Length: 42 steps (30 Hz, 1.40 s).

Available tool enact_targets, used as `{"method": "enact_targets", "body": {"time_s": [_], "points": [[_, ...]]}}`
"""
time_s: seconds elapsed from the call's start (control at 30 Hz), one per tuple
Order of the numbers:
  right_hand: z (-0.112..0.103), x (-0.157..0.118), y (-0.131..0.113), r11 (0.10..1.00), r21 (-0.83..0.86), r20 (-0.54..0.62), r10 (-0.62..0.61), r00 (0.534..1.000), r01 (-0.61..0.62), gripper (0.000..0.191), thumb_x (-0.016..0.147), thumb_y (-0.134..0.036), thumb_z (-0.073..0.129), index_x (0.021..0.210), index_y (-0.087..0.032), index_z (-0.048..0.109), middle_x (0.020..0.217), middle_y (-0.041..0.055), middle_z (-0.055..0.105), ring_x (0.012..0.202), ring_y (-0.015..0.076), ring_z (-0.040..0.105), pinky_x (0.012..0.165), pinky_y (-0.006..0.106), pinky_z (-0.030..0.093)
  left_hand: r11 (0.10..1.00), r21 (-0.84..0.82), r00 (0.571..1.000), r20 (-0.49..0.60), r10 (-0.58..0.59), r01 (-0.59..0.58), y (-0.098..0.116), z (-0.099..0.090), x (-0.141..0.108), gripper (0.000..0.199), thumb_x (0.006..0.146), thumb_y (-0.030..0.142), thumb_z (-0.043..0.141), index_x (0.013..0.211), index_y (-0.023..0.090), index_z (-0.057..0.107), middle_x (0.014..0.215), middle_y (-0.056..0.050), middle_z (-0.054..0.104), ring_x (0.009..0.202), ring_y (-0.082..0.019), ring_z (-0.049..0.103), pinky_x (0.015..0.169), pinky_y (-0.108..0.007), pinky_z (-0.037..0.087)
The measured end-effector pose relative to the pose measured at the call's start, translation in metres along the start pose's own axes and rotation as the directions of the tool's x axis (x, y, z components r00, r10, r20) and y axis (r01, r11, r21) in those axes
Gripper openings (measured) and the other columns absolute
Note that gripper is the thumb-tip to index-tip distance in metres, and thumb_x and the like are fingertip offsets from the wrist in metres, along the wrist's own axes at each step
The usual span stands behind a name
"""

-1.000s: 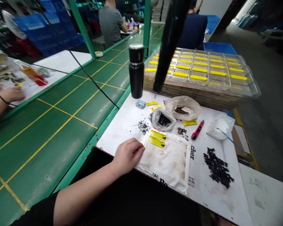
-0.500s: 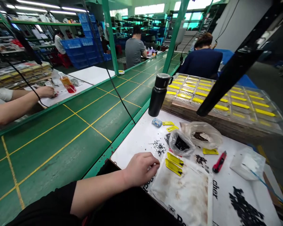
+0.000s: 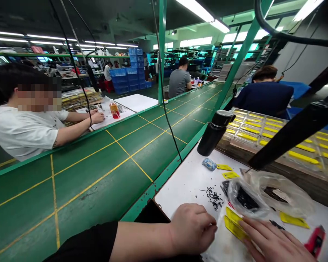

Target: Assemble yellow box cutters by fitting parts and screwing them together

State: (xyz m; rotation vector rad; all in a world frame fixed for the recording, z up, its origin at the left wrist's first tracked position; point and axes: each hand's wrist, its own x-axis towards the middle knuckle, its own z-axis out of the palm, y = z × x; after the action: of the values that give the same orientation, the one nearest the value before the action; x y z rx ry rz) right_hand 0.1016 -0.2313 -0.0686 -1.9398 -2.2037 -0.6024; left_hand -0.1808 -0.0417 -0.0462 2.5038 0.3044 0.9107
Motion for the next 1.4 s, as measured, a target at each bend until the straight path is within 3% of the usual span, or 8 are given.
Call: {"method": "enact_targets", "body": {"time_s": [0.1,0.23,0.37,0.6,0.8,1.0,1.13,1.4], "points": [[0.005,0.013,-0.003,0.993,-0.12,0.022,-0.019,1.0,0.021,0.035,0.093,-0.036,0.069,0.126,-0.034,0.08,0.125,0.0026,0.085,0.104,0.0282,0.079,0.09,0.046,0.053,0.999,0.043,1.0,-0.012,0.024,-0.024,0.003,0.002,-0.003,0.01,0.092,0.031,0.07,0.094,0.022,0.075,0.076,-0.001,0.072,0.065,-0.017,0.066,0.057,-0.033,0.047],[-0.015,0.02,-0.023,0.982,-0.188,0.175,0.015,0.984,0.018,0.038,0.099,-0.019,0.058,0.129,-0.029,0.079,0.13,0.0067,0.083,0.111,0.0289,0.078,0.096,0.051,0.052,1.0,0.011,1.0,-0.021,0.003,-0.003,0.004,-0.001,-0.003,0.007,0.092,0.028,0.068,0.094,0.023,0.073,0.075,-0.001,0.07,0.063,-0.016,0.064,0.057,-0.033,0.045],[-0.03,0.031,-0.045,0.975,-0.219,0.256,0.088,0.963,-0.03,0.039,0.102,-0.015,0.054,0.128,-0.027,0.081,0.134,0.0099,0.081,0.116,0.0308,0.076,0.096,0.052,0.054,1.0,-0.015,1.0,0.022,-0.021,0.021,0.003,-0.001,-0.003,0.008,0.091,0.027,0.068,0.097,0.024,0.073,0.078,0.0,0.07,0.065,-0.016,0.064,0.058,-0.033,0.044],[-0.025,0.04,-0.064,0.957,-0.218,0.23,0.243,0.942,-0.193,0.045,0.091,-0.01,0.063,0.131,-0.019,0.081,0.139,0.0123,0.08,0.115,0.0306,0.077,0.093,0.049,0.059,0.999,-0.001,0.992,0.116,-0.047,0.047,0.003,-0.003,-0.002,0.004,0.091,0.024,0.069,0.094,0.025,0.072,0.078,0.0,0.07,0.068,-0.016,0.065,0.06,-0.032,0.043],[-0.028,0.051,-0.071,0.937,-0.336,0.281,0.201,0.938,-0.1,0.052,0.088,0.003,0.056,0.126,-0.019,0.083,0.132,0.0179,0.081,0.107,0.0308,0.078,0.086,0.047,0.061,0.998,-0.004,0.987,0.152,-0.056,0.057,0.004,-0.006,0.0,0.006,0.092,0.023,0.068,0.095,0.025,0.072,0.079,-0.001,0.071,0.071,-0.017,0.066,0.062,-0.033,0.044],[-0.047,0.074,-0.083,0.947,-0.26,0.309,0.265,0.914,-0.187,0.041,0.088,0.005,0.056,0.115,-0.009,0.084,0.121,0.0243,0.081,0.098,0.0357,0.077,0.081,0.051,0.06,0.998,-0.004,0.982,0.177,-0.065,0.067,0.005,-0.006,0.001,0.005,0.092,0.023,0.068,0.093,0.025,0.073,0.081,0.0,0.071,0.073,-0.019,0.068,0.066,-0.034,0.046],[-0.057,0.087,-0.088,0.92,-0.239,0.335,0.379,0.862,-0.312,0.031,0.093,0.003,0.056,0.104,-0.012,0.081,0.101,0.0187,0.08,0.092,0.0347,0.075,0.084,0.05,0.055,0.995,-0.045,0.979,0.192,-0.074,0.084,0.008,-0.011,0.003,0.012,0.097,0.022,0.062,0.094,0.024,0.073,0.082,-0.002,0.07,0.075,-0.02,0.069,0.068,-0.034,0.047],[-0.061,0.093,-0.08,0.864,-0.174,0.33,0.503,0.799,-0.472,0.021,0.097,-0.001,0.063,0.101,-0.02,0.073,0.096,0.0077,0.079,0.092,0.0269,0.072,0.087,0.041,0.044,0.99,-0.064,0.954,0.282,-0.1,0.123,0.005,-0.02,0.009,0.023,0.108,0.028,0.053,0.1,0.026,0.075,0.089,-0.003,0.072,0.08,-0.021,0.072,0.072,-0.034,0.053]]}}
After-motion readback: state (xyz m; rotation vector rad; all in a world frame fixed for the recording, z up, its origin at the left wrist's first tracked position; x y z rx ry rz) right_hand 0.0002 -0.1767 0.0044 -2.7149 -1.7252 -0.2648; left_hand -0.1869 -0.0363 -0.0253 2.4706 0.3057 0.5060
